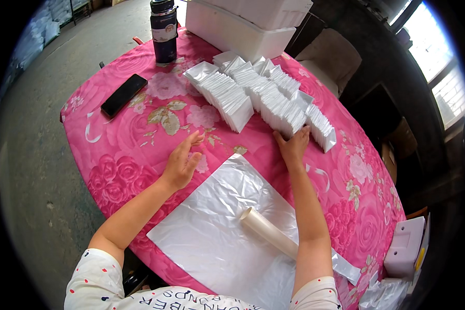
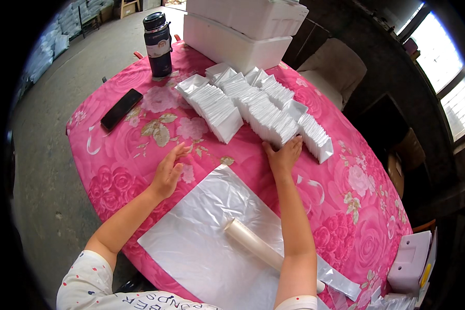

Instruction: The person wraps small white rectangular items in clear plastic film on a pink floral tablecloth. They unroll the film, place an item, fold the film around it, and set the wrapped unit aside. The process repeats with multiple items.

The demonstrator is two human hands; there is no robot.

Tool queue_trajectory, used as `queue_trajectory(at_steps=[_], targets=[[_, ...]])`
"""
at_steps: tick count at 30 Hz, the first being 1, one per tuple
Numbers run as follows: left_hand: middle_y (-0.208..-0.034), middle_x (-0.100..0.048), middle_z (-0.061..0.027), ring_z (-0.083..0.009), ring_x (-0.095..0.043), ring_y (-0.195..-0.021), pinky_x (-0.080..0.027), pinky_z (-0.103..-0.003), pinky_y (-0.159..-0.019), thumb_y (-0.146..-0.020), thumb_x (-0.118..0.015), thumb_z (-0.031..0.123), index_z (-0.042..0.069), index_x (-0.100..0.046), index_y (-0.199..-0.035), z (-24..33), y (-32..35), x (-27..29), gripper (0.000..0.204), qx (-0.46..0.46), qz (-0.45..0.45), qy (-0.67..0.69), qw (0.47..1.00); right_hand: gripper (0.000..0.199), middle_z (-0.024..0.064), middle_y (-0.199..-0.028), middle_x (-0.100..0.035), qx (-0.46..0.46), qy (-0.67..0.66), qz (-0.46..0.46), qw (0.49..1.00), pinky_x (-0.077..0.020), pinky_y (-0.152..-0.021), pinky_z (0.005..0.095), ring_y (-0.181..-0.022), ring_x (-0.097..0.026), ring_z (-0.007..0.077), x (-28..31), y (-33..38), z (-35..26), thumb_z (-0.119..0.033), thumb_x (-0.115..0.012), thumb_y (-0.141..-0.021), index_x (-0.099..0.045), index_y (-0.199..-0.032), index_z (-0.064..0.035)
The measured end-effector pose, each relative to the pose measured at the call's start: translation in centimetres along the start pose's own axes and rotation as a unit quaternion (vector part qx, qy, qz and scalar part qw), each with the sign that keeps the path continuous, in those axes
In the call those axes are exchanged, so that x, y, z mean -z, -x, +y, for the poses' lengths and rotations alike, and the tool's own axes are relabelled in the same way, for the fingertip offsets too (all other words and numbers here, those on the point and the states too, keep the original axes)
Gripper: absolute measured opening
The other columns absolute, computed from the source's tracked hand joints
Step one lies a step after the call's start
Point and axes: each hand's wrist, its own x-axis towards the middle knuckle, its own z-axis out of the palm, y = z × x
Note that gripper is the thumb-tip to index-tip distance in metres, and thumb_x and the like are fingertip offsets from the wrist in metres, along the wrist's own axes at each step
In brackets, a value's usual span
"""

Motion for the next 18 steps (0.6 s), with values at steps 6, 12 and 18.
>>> queue_trajectory(at_steps=[6, 12, 18], targets=[[-0.122, -0.052, -0.0188, -0.0276, -0.052, -0.111, -0.039, -0.036, -0.095, -0.092, -0.046, 0.029, -0.003, -0.034, -0.132, 0.1, 0.0, 0.0, 0.052, 0.015, -0.002, 0.019, 1.000, 0.106, 0.0333, -0.137, -0.025, 0.014, -0.098, 0.000, 0.995, -0.0196, -0.108, 0.0431, -0.130, -0.025, 0.0410, 2.0, 1.3, 0.0, -0.048, -0.073, -0.069, -0.018, -0.133, 0.0157], [-0.123, -0.051, -0.0184, -0.0275, -0.051, -0.111, -0.039, -0.036, -0.096, -0.093, -0.045, 0.028, -0.003, -0.033, -0.132, -0.1, 0.0, 0.1, 0.052, 0.012, -0.007, 0.035, 0.999, 0.093, 0.0291, -0.139, -0.028, -0.008, -0.152, 0.086, 0.985, -0.0198, -0.108, 0.0420, -0.130, -0.028, 0.0383, 5.8, -0.4, 7.7, -0.046, -0.065, -0.077, -0.022, -0.133, 0.0138], [-0.122, -0.051, -0.0193, -0.0283, -0.051, -0.111, -0.038, -0.037, -0.096, -0.093, -0.043, 0.029, -0.003, -0.033, -0.133, -0.2, 0.0, 0.2, 0.052, 0.013, -0.006, 0.031, 0.999, 0.107, 0.0295, -0.142, -0.022, -0.106, 0.002, -0.094, 0.990, -0.0165, -0.111, 0.0363, -0.134, -0.021, 0.0362, 6.6, -4.1, 14.1, -0.049, -0.070, -0.069, -0.015, -0.135, 0.0146]])
